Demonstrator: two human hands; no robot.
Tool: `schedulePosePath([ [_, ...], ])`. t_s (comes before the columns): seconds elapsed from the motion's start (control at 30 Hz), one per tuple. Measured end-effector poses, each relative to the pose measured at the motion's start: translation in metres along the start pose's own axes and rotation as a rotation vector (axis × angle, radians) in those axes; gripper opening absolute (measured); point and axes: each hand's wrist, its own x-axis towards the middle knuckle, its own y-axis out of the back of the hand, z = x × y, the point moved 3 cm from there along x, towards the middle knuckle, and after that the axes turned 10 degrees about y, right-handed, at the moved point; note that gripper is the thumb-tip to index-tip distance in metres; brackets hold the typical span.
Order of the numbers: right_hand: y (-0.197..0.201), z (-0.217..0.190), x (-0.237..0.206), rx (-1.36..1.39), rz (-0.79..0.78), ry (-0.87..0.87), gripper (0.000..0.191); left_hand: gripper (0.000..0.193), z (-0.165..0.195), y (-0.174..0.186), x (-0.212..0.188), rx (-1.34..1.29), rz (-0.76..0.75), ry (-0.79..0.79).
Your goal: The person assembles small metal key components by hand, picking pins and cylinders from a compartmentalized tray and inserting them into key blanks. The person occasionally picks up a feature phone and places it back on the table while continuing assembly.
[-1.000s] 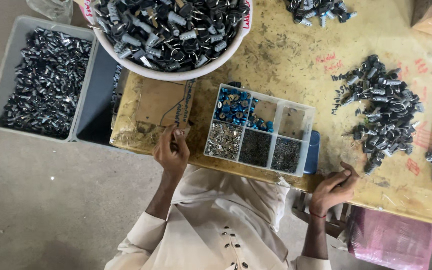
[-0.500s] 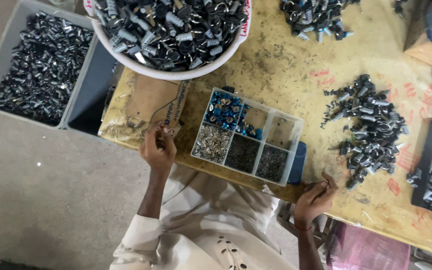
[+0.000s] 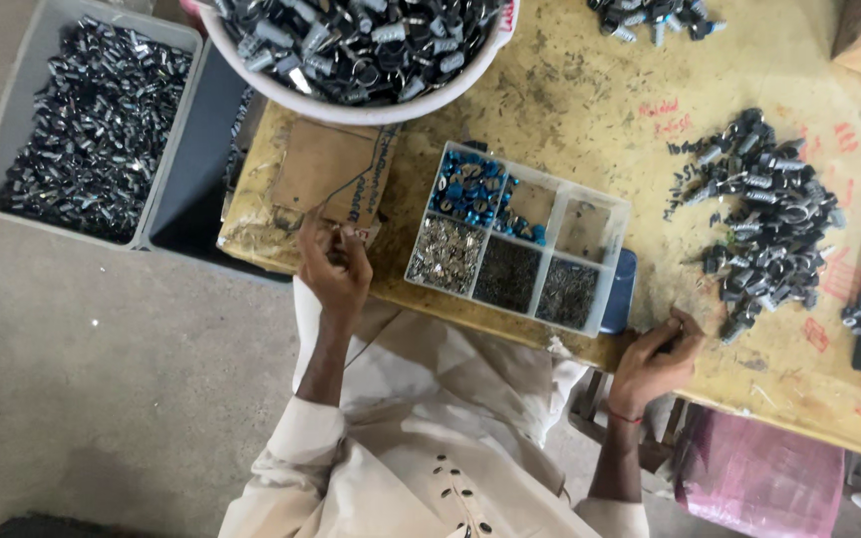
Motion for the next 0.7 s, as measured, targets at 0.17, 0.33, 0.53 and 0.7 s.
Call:
schedulePosePath([
  [0.17,-0.003,-0.004,0.017,0.001,0.023,0.062,0.01,0.036,0.001,-0.004,0.008,-0.05,-0.078,-0.003],
  [0.33,-0.001,-0.009,0.013,-0.053,-0.021,0.061,0.01,0.034,0.003,-0.004,0.008,-0.034,-0.085,-0.009],
  [0.53,0.001,-0.005,0.017,0.079,0.009,0.075,0.012,0.034,0.002,-0.006,0.004,-0.045,-0.058,0.02],
  [0.7,0.012,-0.05,0.03,0.197,-0.308,0.165,0.018,0.02,0.002,-0.002,0.004,-0.152,-0.27,0.123],
])
